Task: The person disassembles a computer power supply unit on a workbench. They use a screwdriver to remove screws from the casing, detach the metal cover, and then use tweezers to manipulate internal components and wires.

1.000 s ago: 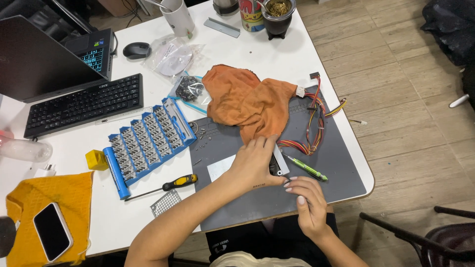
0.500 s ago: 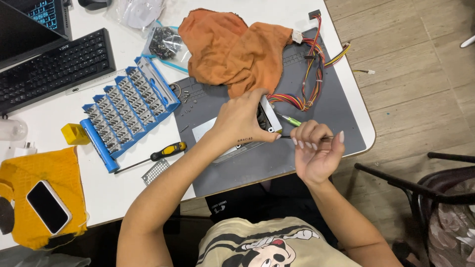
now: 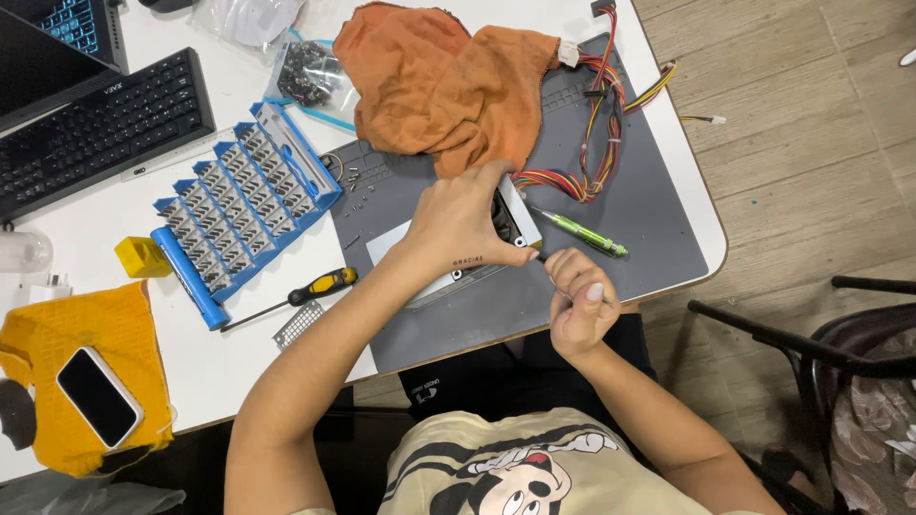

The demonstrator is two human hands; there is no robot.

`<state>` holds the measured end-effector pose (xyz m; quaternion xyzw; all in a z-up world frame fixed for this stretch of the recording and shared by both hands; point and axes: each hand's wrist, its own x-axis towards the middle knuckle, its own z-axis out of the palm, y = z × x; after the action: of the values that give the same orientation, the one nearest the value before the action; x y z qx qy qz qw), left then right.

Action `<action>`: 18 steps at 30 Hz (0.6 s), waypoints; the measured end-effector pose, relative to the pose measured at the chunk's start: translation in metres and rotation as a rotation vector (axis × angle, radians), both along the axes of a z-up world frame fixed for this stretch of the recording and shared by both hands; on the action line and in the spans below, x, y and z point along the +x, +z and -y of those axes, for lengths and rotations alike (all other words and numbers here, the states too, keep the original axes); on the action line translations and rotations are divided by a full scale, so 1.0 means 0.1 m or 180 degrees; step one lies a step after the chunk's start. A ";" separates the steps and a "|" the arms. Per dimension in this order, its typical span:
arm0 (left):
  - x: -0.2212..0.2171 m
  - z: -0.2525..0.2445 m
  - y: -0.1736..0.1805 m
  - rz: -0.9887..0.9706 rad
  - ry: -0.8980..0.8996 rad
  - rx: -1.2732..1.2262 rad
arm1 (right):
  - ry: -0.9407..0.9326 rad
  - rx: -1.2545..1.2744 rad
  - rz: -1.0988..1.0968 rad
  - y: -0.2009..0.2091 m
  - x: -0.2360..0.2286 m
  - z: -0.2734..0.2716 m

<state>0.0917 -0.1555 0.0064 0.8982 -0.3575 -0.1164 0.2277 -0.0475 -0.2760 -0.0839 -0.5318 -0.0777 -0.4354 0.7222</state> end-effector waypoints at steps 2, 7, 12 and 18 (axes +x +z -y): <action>-0.07 0.02 -0.08 0.0120 0.0030 0.0098 | -0.0057 -0.0106 -0.0064 -0.04 0.01 -0.03; -0.12 -0.04 0.04 0.0241 0.0108 0.0031 | -0.0163 -0.0338 -0.0111 -0.15 0.00 -0.06; -0.17 -0.15 0.23 0.0090 0.0067 -0.0201 | -0.0088 -0.0259 -0.0178 -0.07 0.01 -0.05; -0.20 -0.11 0.14 0.0039 0.0023 -0.0232 | 0.0432 0.0715 -0.0290 0.11 -0.07 0.22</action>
<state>0.0721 -0.1445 0.0208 0.8913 -0.3596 -0.0969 0.2585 -0.0550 -0.2982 -0.0725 -0.4604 -0.0314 -0.3670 0.8077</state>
